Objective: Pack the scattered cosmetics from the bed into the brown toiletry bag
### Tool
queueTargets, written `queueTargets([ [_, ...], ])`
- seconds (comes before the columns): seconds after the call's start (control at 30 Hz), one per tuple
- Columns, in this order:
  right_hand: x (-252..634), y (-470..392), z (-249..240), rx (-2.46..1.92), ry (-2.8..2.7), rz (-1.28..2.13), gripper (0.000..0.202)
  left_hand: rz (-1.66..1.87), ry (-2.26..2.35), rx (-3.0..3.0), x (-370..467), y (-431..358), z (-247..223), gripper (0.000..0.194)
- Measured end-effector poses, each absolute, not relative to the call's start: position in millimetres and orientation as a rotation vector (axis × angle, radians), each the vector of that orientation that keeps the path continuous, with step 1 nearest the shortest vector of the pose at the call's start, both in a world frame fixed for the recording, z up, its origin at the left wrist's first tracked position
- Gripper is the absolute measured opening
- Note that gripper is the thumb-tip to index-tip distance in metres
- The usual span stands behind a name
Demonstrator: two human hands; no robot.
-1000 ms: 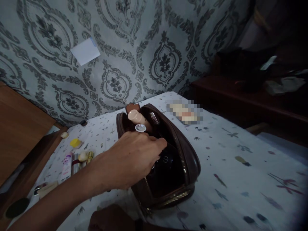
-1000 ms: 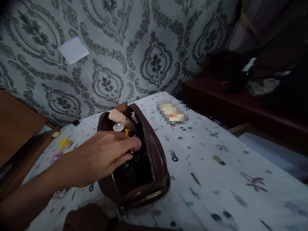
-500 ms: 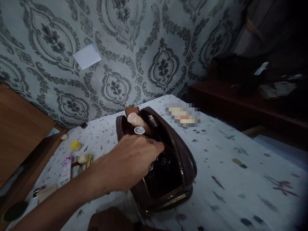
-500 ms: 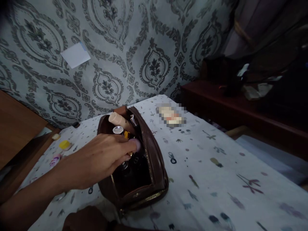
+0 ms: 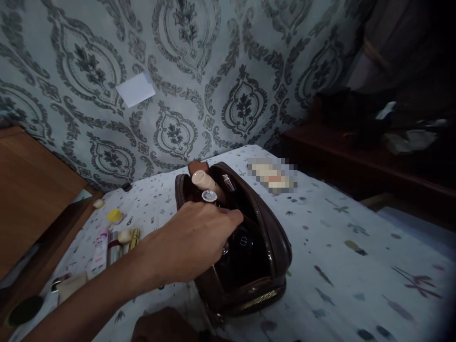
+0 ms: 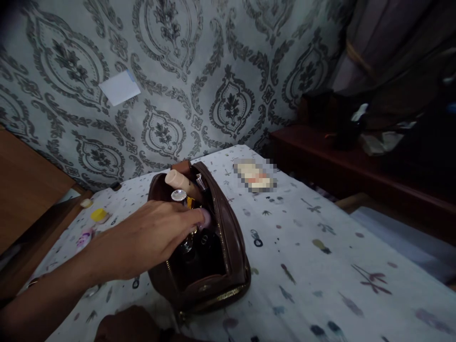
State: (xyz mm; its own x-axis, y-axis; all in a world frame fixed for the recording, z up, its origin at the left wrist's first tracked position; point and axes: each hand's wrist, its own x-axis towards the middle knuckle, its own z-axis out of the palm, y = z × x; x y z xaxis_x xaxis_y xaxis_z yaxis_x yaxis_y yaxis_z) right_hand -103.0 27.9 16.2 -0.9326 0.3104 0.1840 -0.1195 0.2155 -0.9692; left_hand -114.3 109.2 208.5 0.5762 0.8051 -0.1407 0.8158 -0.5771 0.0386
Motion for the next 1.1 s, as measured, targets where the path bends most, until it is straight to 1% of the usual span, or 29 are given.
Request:
queueTargets([
  [0.1, -104, 28, 16, -0.176, -2.177, 1.759, 0.033, -0.113, 1.425, 2.672, -113, 107, 212, 0.021],
  [0.17, -105, 28, 15, -0.175, -2.195, 1.751, 0.034, 0.000, 1.464, 2.661, -114, 103, 214, 0.024],
  [0.27, -106, 28, 11, -0.184, -2.225, 1.737, 0.034, 0.353, 1.536, 2.655, -122, 93, 215, 0.026],
  [0.37, -111, 28, 4, -0.206, -2.267, 1.724, 0.033, 0.750, 1.630, 2.564, -136, 80, 212, 0.022],
  [0.43, -118, 29, -1, -0.226, -2.303, 1.719, 0.029, 0.895, 1.736, 2.477, -149, 70, 206, 0.019],
  [0.53, -128, 28, -4, -0.282, -2.352, 1.703, 0.016, 0.936, 1.914, 2.353, -170, 56, 191, 0.018],
  [0.7, -132, 27, 8, -0.378, -2.393, 1.651, 0.009, 0.954, 2.081, 2.162, -210, 38, 154, 0.023],
  [0.93, -124, 29, 19, -0.354, -2.371, 1.632, 0.011, 1.071, 2.395, 1.969, -259, 18, 114, 0.031],
  [1.1, -120, 30, 24, -0.358, -2.327, 1.618, 0.015, 1.118, 2.544, 1.883, -290, 14, 94, 0.031],
])
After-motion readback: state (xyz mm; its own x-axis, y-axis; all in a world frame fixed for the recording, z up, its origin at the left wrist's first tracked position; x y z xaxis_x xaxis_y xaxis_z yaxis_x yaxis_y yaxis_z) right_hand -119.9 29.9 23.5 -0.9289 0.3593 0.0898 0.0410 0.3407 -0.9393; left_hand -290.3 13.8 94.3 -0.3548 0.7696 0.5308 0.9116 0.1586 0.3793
